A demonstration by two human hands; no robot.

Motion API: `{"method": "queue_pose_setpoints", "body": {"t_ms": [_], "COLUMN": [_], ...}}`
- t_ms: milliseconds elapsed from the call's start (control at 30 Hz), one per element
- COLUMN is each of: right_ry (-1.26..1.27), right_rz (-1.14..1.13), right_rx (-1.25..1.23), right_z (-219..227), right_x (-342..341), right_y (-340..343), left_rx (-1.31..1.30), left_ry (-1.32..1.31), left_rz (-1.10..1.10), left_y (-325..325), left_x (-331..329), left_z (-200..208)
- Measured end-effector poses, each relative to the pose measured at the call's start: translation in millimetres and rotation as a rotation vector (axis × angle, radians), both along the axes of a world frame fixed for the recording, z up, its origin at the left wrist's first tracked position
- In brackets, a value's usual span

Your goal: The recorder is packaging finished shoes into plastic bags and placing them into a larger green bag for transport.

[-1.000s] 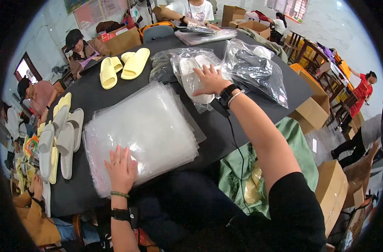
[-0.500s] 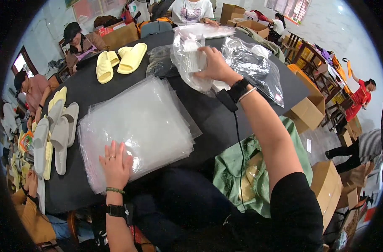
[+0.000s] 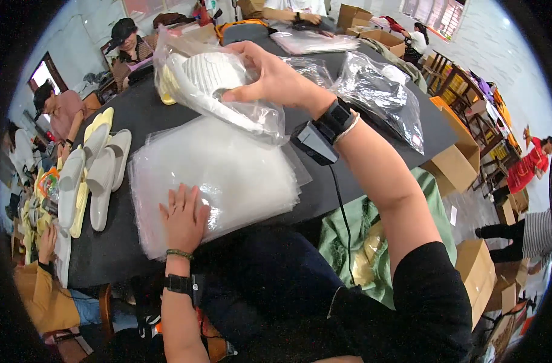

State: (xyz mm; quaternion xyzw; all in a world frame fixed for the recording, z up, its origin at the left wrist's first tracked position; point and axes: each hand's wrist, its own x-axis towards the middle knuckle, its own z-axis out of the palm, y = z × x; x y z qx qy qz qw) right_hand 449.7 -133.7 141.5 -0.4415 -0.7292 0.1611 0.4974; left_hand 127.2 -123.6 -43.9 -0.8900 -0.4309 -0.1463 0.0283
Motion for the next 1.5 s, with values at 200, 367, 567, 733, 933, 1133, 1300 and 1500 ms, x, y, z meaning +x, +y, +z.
{"method": "queue_pose_setpoints", "body": {"t_ms": [200, 367, 567, 733, 933, 1133, 1300, 1500], "right_ry": [-0.628, -0.912, -0.564, -0.449, -0.030, -0.129, -0.385, -0.171], "right_rz": [0.274, 0.095, -0.270, -0.467, -0.258, -0.304, -0.470, -0.337], "right_rx": [0.289, 0.037, -0.253, -0.536, -0.583, -0.641, -0.389, -0.070], "right_z": [-2, -36, -86, -116, -116, -113, -111, -130], "right_x": [-51, -63, -40, -41, -33, -29, -8, -12], "right_y": [0, -10, -13, -16, -36, -79, -65, 6], "left_rx": [0.013, 0.001, 0.112, 0.213, 0.160, -0.113, -0.050, -0.200], "left_ry": [-0.049, -0.087, -0.139, -0.127, -0.114, -0.165, -0.121, -0.252], "left_rz": [-0.011, 0.028, -0.004, -0.035, -0.041, -0.031, -0.079, -0.178], "left_y": [4, 6, 4, 4, 4, 8, 12, 15], "left_x": [-3, -12, -11, -11, -8, -11, -15, -25], "left_z": [-10, -17, -17, -16, -13, -17, -14, -8]}}
